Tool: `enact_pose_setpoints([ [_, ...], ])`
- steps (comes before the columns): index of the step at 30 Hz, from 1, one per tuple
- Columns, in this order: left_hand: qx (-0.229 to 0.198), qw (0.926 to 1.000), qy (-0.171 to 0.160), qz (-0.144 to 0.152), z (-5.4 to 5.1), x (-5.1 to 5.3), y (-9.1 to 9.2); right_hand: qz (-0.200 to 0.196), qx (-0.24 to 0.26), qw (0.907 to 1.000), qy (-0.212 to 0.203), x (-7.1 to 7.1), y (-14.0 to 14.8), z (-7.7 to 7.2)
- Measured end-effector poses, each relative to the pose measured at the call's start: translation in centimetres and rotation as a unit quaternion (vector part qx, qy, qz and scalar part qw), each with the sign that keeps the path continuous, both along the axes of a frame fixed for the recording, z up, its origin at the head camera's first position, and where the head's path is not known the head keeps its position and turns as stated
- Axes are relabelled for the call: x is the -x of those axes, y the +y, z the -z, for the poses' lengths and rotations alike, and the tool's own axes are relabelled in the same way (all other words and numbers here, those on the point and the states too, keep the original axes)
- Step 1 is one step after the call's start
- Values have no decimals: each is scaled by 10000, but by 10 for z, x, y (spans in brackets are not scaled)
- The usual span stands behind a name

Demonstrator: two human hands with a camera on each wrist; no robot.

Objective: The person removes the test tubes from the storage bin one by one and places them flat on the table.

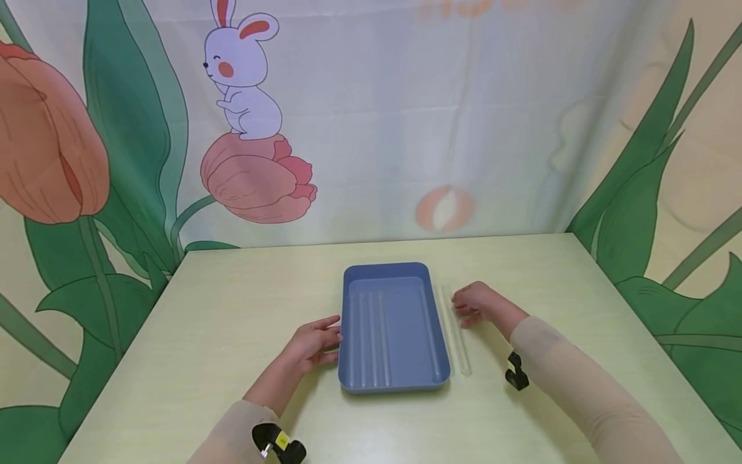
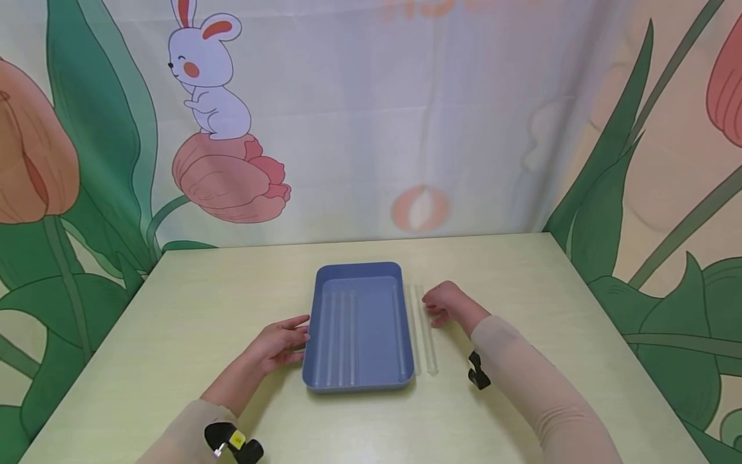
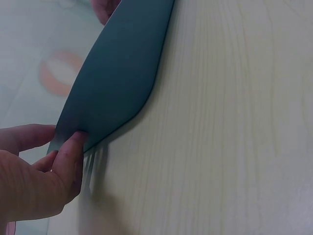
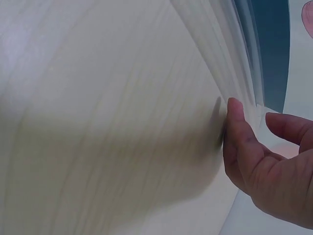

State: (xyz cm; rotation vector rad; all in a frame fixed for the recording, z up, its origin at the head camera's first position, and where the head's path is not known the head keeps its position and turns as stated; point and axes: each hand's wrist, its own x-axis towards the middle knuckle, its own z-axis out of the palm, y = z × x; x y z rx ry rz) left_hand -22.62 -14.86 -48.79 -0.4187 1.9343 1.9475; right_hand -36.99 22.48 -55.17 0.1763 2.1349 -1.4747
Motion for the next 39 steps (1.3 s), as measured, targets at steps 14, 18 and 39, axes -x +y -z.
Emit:
enact_pose_setpoints([
  [14,-57,10000,-1,19,1,0,1,79,-319,9994,-62,-64,-29,-88],
  [18,-41,10000,9,51,0,2,1,-9,-508,9987,83,-64,-28,-95],
  [39,-55,9999,9,85,0,-2,0,-390,-644,9940,787,-85,-32,-150],
])
